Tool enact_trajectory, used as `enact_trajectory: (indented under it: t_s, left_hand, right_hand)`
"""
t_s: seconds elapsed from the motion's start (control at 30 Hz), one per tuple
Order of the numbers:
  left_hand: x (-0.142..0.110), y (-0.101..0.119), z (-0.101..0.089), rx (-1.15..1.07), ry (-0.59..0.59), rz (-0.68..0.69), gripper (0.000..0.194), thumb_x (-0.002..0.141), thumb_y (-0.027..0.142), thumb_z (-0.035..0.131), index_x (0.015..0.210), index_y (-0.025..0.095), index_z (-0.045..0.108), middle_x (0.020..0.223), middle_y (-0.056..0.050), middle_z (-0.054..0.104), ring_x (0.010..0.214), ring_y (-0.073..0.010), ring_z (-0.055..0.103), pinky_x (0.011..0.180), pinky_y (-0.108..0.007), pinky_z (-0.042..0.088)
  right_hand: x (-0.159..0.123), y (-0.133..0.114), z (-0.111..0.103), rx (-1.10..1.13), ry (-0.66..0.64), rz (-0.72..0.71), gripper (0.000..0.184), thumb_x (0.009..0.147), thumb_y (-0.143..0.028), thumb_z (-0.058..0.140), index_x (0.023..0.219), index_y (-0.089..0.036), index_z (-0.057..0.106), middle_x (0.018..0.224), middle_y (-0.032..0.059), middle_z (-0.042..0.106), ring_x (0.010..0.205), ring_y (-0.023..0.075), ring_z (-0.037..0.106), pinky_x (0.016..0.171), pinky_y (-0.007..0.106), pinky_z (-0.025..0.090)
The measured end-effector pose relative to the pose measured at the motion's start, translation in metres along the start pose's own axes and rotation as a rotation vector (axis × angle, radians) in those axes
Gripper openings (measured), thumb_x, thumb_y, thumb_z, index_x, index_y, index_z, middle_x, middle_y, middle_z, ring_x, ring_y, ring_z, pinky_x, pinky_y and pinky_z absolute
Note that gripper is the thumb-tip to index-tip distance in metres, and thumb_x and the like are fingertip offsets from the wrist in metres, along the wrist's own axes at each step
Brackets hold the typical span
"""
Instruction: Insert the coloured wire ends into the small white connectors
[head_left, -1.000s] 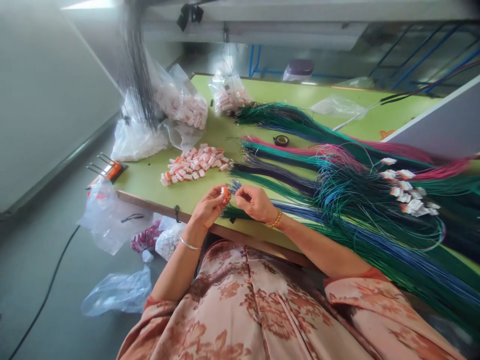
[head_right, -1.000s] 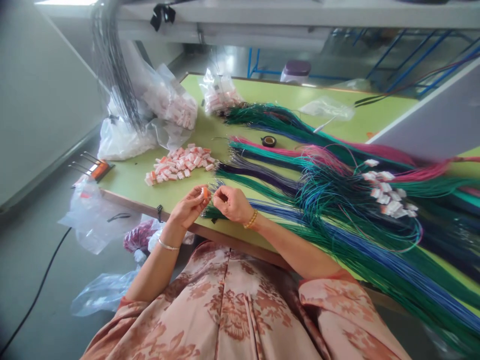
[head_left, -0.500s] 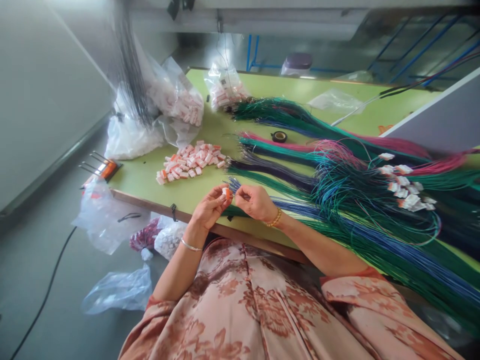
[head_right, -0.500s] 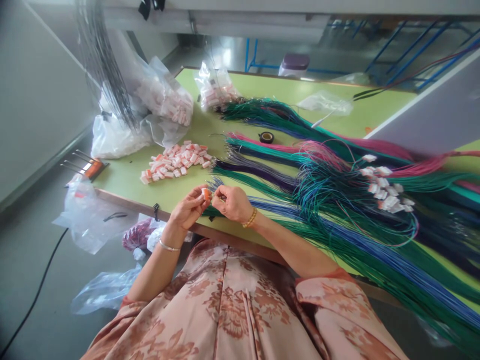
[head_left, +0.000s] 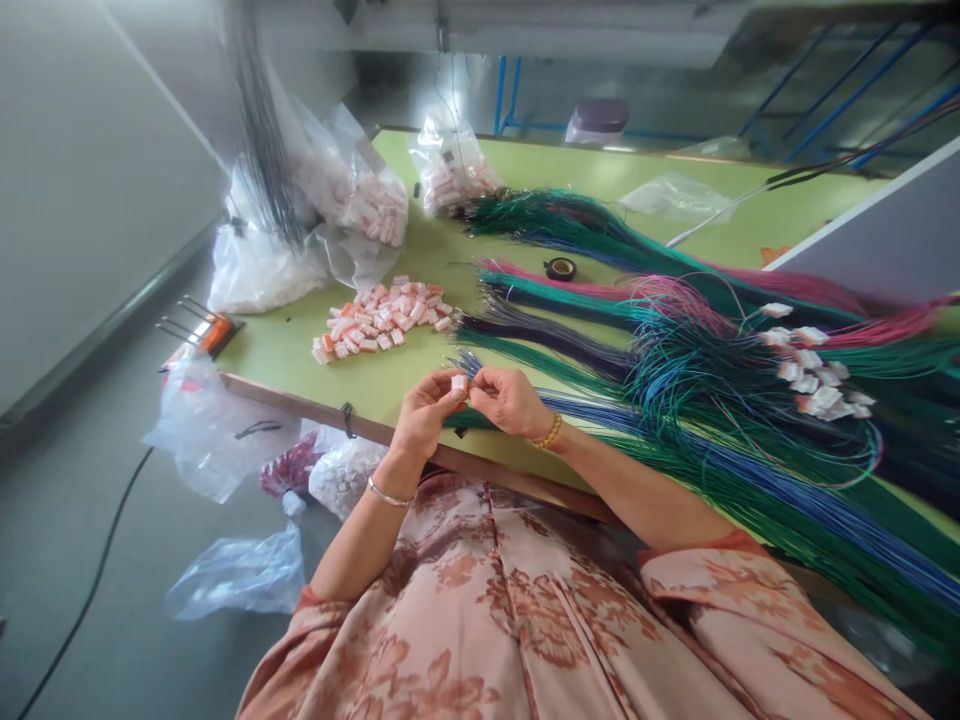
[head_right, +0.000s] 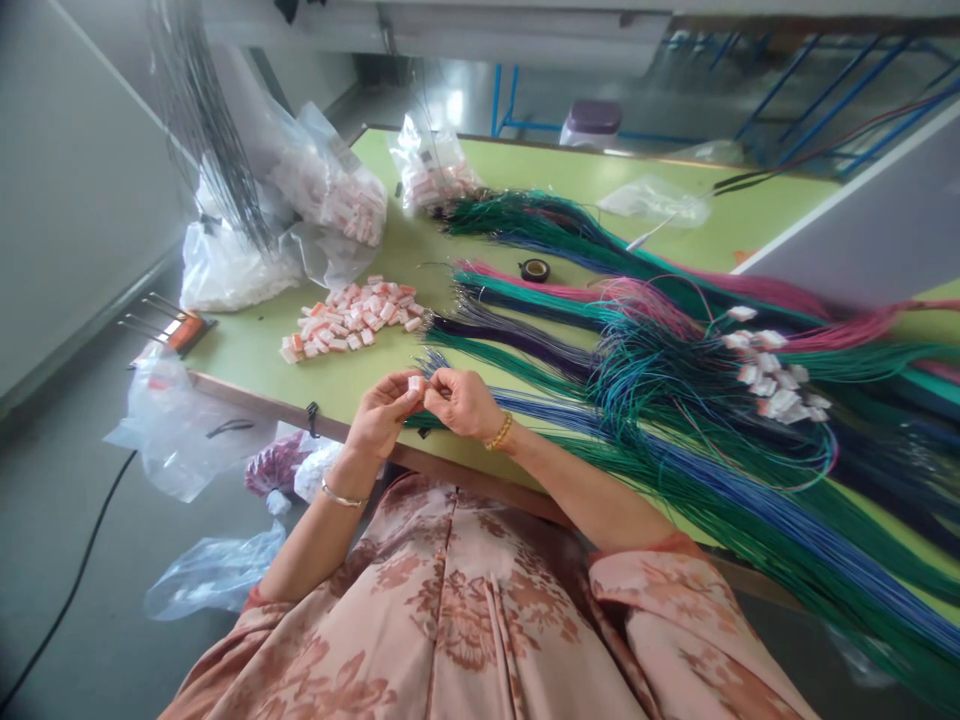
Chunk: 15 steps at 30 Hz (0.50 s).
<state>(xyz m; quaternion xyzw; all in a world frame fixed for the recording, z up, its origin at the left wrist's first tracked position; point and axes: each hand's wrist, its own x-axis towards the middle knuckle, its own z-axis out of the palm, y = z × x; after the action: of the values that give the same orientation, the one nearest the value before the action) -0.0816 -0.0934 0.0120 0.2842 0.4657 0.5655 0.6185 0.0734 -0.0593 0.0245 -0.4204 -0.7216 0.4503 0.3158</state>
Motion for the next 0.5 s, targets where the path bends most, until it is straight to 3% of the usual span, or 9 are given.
enact_trajectory:
  t_s: [0.27, 0.5]
  left_hand:
    - [-0.005, -0.001, 0.0, 0.013, 0.058, 0.054, 0.042, 0.058, 0.034, 0.088, 0.091, 0.016, 0.07, 0.084, -0.004, 0.072, 0.073, -0.0125, 0.065, 0.067, -0.025, 0.051]
    - [-0.014, -0.012, -0.002, 0.075, 0.105, 0.096, 0.039, 0.058, 0.035, 0.087, 0.087, 0.016, 0.069, 0.083, -0.004, 0.071, 0.076, -0.0138, 0.066, 0.073, -0.027, 0.051]
  right_hand:
    - [-0.001, -0.001, 0.0, -0.098, -0.061, -0.067, 0.021, 0.084, -0.033, 0.049, 0.07, -0.018, 0.053, 0.056, -0.004, 0.046, 0.052, 0.0084, 0.035, 0.051, 0.022, 0.028]
    - [-0.009, -0.003, 0.014, -0.388, -0.04, -0.146, 0.017, 0.086, -0.024, 0.047, 0.075, -0.017, 0.056, 0.067, 0.0041, 0.061, 0.058, 0.0123, 0.045, 0.058, 0.025, 0.031]
